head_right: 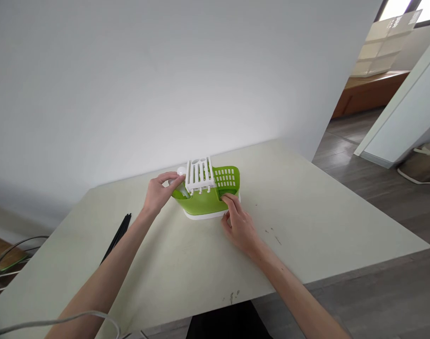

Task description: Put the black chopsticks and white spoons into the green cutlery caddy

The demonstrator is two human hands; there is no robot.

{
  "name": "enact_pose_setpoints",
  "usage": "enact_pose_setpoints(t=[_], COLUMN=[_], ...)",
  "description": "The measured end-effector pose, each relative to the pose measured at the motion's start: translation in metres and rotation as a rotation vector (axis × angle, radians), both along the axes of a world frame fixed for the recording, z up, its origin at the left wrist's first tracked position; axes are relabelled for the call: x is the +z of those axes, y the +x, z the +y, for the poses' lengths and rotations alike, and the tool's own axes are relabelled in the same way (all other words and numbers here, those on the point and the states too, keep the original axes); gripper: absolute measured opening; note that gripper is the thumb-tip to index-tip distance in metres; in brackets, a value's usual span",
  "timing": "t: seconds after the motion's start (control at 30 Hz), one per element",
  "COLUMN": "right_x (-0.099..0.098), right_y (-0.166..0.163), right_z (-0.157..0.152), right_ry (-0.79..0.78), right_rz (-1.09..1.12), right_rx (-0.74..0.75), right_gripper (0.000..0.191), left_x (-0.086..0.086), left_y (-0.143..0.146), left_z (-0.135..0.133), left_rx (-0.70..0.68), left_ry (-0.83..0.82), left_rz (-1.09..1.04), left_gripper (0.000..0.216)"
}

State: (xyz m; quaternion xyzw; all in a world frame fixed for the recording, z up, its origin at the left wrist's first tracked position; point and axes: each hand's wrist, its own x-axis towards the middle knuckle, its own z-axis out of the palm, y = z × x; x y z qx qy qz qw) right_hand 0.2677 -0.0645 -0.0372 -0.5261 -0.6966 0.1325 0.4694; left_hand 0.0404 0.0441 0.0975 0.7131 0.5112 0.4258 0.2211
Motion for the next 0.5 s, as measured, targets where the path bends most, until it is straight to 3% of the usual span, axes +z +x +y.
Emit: enact_pose_setpoints(t=[0.5], right_x=[0.001], right_y=[0.0], right_z=[0.0], right_ry=[0.006], right_rz=[0.004], right_rx=[0.004], right_gripper=[0.044], left_x=[0.061], left_y=[0.0], left_z=[-0.017], left_rx=[0.033], left_ry=[0.066], left_rz=[-0.275], left_gripper=[0.035])
